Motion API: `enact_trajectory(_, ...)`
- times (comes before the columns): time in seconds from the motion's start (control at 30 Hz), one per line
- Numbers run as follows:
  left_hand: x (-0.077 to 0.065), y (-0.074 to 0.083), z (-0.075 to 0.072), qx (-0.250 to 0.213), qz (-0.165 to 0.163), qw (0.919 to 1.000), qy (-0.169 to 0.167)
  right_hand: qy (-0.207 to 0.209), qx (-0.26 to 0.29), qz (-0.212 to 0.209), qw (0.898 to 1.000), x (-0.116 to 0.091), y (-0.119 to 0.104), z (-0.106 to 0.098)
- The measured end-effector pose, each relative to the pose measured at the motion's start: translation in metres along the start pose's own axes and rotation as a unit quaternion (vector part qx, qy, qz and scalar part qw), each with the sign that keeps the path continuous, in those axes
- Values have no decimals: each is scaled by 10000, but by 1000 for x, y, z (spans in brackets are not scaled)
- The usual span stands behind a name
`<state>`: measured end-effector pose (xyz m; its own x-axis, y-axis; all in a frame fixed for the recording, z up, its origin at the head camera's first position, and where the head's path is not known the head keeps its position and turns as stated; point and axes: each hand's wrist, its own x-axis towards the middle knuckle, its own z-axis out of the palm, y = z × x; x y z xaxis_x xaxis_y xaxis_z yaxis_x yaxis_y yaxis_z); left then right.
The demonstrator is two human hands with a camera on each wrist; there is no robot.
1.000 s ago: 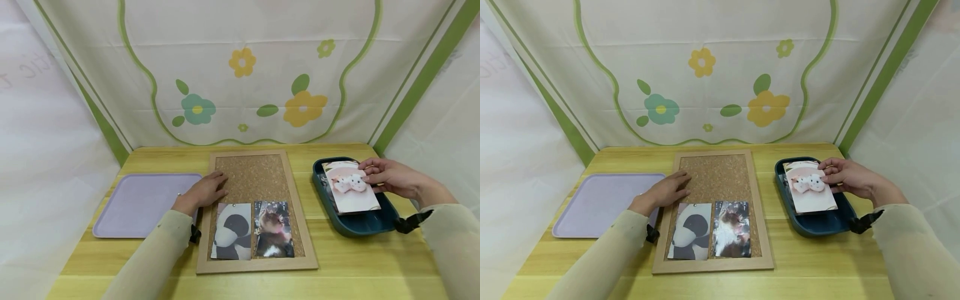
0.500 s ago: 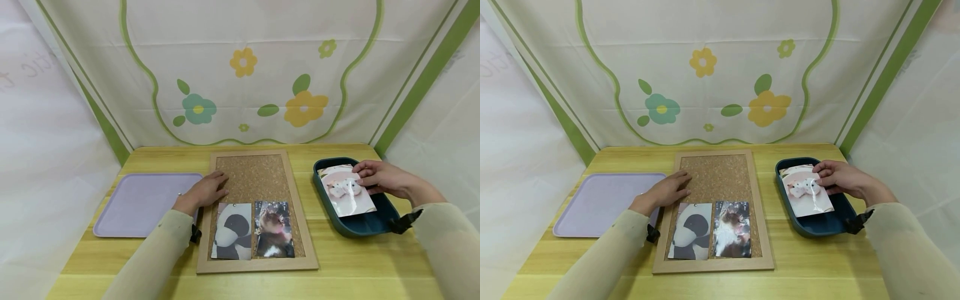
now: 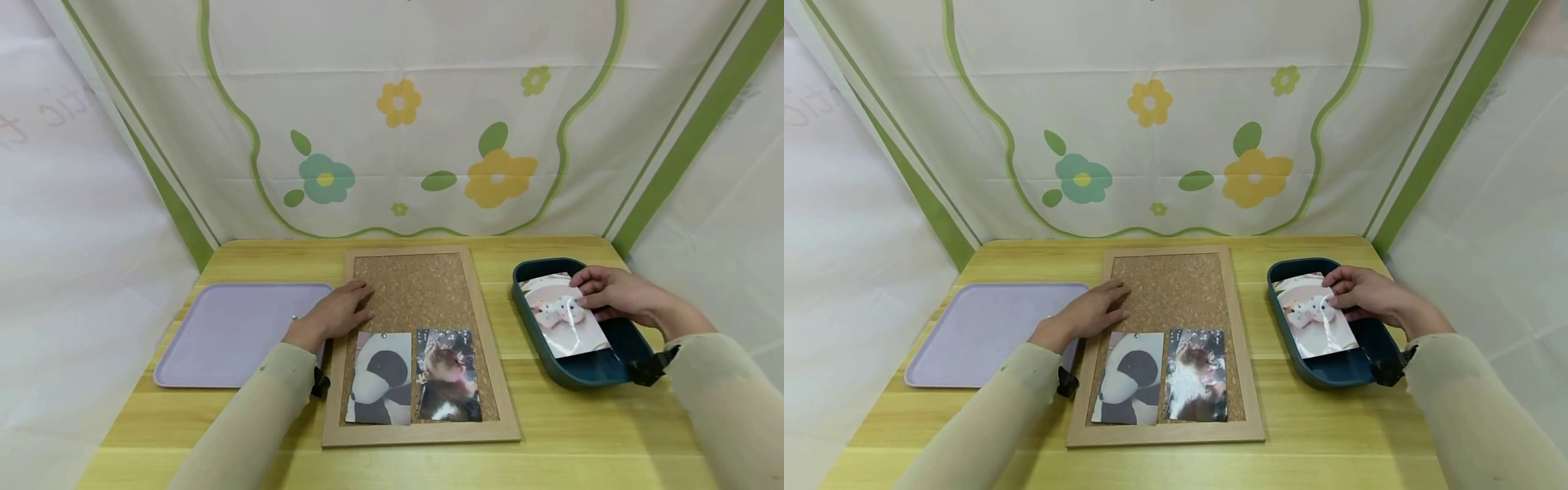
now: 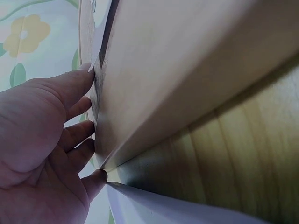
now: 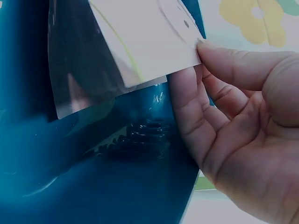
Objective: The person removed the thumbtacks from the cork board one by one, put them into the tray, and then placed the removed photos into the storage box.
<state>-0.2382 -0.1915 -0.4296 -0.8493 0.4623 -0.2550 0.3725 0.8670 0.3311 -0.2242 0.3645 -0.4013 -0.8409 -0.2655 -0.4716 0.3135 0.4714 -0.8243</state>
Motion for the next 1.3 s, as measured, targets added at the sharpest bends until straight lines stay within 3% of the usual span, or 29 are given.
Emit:
enact_trajectory(0.5,-2,-1,1,-47,29,10000,-3,121,-712,-37,9974,4,-4,10)
enact_trajectory(0.9,-2,-2,4,-35,41,10000,47,190,-1659,-58,9859,-3,-16,10)
enact_trajectory(1.1,0,-2,3,-61,67,9999,53,478,-2120,-73,9761,-8,-22,10)
enact_trajectory(1.3,2,-1,2,-3,51,10000,51,1054,-2446,-332,9633,-9,-25,22)
